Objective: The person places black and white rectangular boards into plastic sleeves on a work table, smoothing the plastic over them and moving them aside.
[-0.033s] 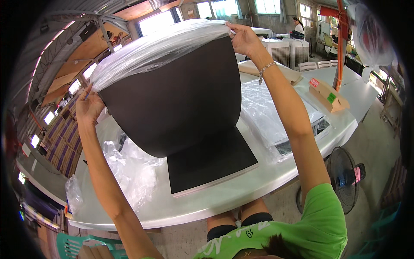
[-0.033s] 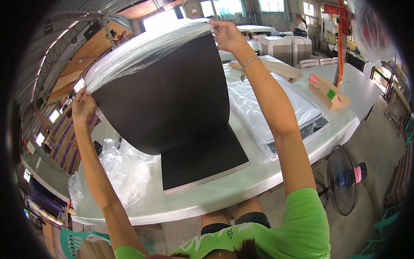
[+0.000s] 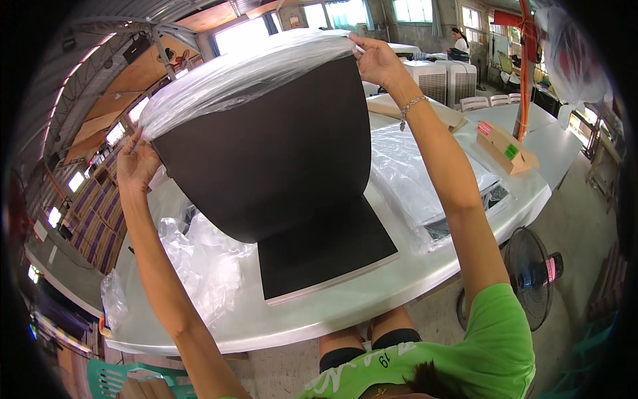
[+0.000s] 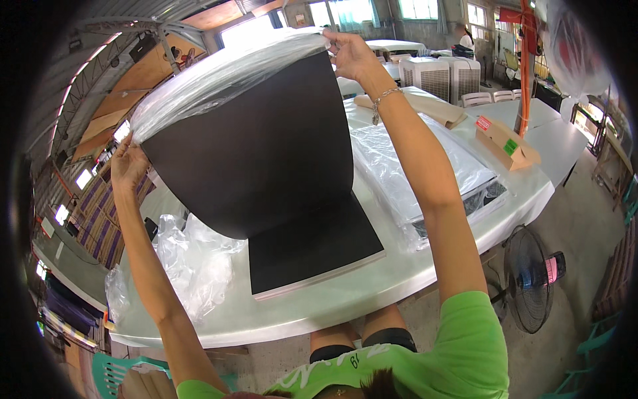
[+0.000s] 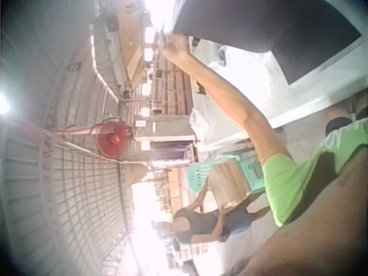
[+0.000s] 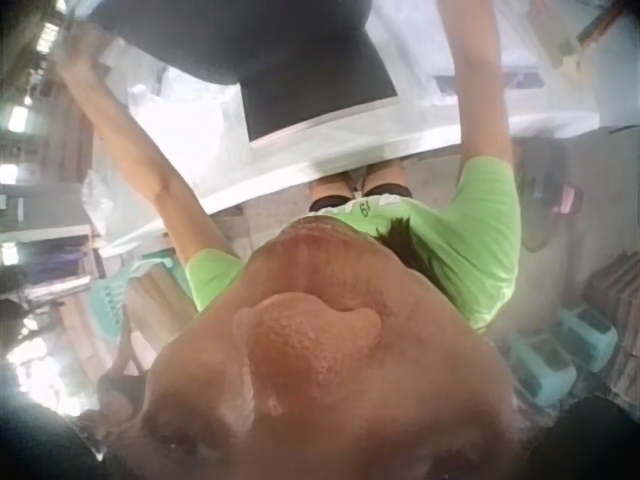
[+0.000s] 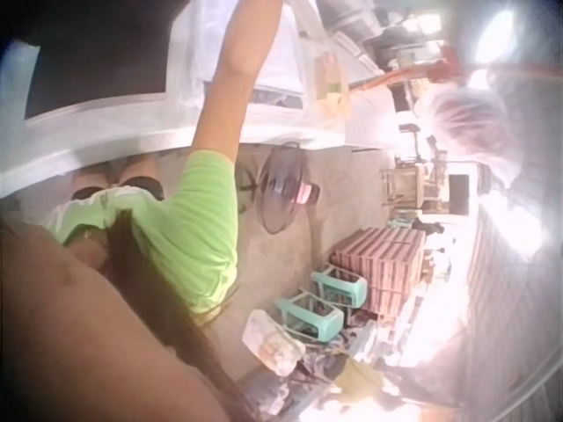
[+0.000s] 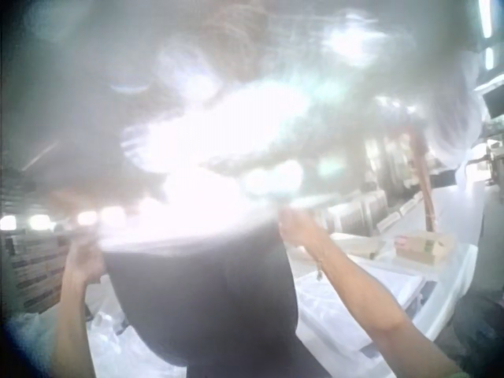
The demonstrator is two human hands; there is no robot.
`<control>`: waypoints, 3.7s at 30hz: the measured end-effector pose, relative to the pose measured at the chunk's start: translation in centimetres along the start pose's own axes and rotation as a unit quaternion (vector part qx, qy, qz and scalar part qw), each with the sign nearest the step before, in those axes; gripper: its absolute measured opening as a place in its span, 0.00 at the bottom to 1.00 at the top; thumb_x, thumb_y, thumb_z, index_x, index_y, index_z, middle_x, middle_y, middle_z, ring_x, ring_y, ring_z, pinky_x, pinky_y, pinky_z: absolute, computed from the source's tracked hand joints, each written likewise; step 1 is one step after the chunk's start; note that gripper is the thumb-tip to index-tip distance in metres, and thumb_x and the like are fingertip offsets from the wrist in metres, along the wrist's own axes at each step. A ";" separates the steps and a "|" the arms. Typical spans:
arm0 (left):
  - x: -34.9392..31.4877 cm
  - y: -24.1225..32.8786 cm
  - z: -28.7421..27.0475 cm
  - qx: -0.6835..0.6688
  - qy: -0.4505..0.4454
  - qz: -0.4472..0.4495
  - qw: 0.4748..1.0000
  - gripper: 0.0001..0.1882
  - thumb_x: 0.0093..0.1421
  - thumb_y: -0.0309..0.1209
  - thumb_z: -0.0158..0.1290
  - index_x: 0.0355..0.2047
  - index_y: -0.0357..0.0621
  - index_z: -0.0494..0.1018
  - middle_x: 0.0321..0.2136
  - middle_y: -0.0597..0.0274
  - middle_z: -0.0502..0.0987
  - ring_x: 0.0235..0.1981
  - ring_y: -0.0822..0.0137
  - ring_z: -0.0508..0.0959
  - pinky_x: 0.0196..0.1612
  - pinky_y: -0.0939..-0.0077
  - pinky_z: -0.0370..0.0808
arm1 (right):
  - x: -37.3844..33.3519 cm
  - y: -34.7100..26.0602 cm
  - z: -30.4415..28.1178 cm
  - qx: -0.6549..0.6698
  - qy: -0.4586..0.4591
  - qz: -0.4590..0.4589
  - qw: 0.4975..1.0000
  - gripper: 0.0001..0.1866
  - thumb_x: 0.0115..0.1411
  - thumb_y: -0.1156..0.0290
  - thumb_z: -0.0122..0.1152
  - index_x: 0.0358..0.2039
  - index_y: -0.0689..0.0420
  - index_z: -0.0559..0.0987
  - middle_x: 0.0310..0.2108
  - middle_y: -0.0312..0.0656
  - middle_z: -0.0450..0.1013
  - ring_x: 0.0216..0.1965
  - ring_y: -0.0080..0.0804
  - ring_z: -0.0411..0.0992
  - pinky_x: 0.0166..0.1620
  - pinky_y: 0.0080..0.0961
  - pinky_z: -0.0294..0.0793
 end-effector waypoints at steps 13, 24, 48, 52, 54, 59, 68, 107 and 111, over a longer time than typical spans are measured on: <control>-0.6 -3.2 -4.9 0.157 0.136 0.034 0.978 0.15 0.59 0.38 0.55 0.46 0.51 0.73 0.44 0.68 0.77 0.50 0.65 0.73 0.57 0.56 0.64 | 0.5 2.1 -2.9 -0.011 0.011 -0.003 1.000 0.13 0.51 0.64 0.70 0.35 0.50 0.77 0.33 0.32 0.73 0.39 0.24 0.69 0.49 0.23 0.71; -0.5 -1.9 -6.7 0.182 0.214 0.074 0.957 0.07 0.55 0.44 0.59 0.28 0.60 0.76 0.22 0.82 0.75 0.28 0.78 0.72 0.40 0.74 0.65 | 2.5 0.5 -3.1 0.013 0.001 -0.072 0.997 0.15 0.49 0.62 0.71 0.34 0.47 0.75 0.30 0.26 0.70 0.32 0.18 0.67 0.41 0.16 0.69; -4.0 -4.7 -8.2 0.275 0.294 0.425 0.811 0.19 0.56 0.22 0.45 0.49 0.40 0.67 0.45 0.60 0.69 0.47 0.66 0.69 0.54 0.71 0.61 | -11.1 -1.6 7.0 -0.504 0.115 -0.475 0.712 0.30 0.43 0.77 0.55 0.52 0.54 0.67 0.55 0.52 0.54 0.60 0.49 0.51 0.62 0.41 0.51; -6.0 -6.5 -0.8 0.564 0.282 0.464 0.622 0.29 0.50 0.20 0.45 0.56 0.39 0.60 0.52 0.53 0.59 0.55 0.58 0.62 0.58 0.67 0.57 | -11.1 -1.4 8.3 -0.517 0.100 -0.486 0.698 0.31 0.44 0.77 0.56 0.53 0.55 0.65 0.52 0.50 0.59 0.57 0.48 0.55 0.61 0.37 0.53; -6.3 -6.8 0.4 0.600 0.254 0.446 0.614 0.32 0.49 0.20 0.46 0.58 0.39 0.57 0.55 0.50 0.54 0.58 0.55 0.58 0.60 0.67 0.55 | -10.2 -1.4 7.8 -0.486 0.144 -0.436 0.744 0.31 0.44 0.78 0.57 0.52 0.55 0.67 0.49 0.47 0.61 0.55 0.46 0.58 0.60 0.35 0.55; -7.1 -6.0 0.3 0.582 0.293 0.483 0.584 0.13 0.57 0.25 0.50 0.44 0.39 0.68 0.31 0.65 0.71 0.36 0.72 0.70 0.40 0.78 0.66 | -8.7 -2.7 6.7 -0.566 0.218 -0.476 0.636 0.13 0.45 0.79 0.54 0.36 0.60 0.72 0.32 0.48 0.71 0.37 0.48 0.71 0.40 0.36 0.68; -8.8 -10.0 -5.5 0.636 0.281 0.427 0.578 0.10 0.60 0.24 0.44 0.42 0.39 0.67 0.24 0.56 0.69 0.23 0.70 0.65 0.28 0.75 0.63 | -9.3 2.4 0.5 -0.626 0.191 -0.416 0.632 0.07 0.54 0.77 0.53 0.33 0.62 0.68 0.30 0.54 0.69 0.35 0.55 0.69 0.37 0.40 0.66; -13.1 -14.9 -4.8 0.675 0.300 0.400 0.542 0.12 0.55 0.26 0.46 0.40 0.37 0.69 0.38 0.50 0.68 0.45 0.51 0.67 0.51 0.63 0.64 | -15.6 9.1 -3.1 -0.508 0.230 -0.404 0.725 0.12 0.54 0.85 0.45 0.38 0.61 0.72 0.36 0.46 0.65 0.40 0.43 0.66 0.46 0.32 0.65; -11.9 -14.9 -4.6 0.707 0.313 0.374 0.512 0.13 0.52 0.24 0.47 0.39 0.38 0.68 0.37 0.51 0.69 0.43 0.50 0.68 0.48 0.63 0.65 | -15.1 8.9 -2.7 -0.486 0.212 -0.427 0.732 0.08 0.59 0.79 0.46 0.38 0.62 0.72 0.35 0.47 0.69 0.39 0.38 0.68 0.45 0.29 0.65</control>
Point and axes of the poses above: each hand's wrist, its own x-axis towards the middle knuckle, its own z-axis out of the palm, y = z × x, the point moved 10 cm from there along x, towards the middle knuckle
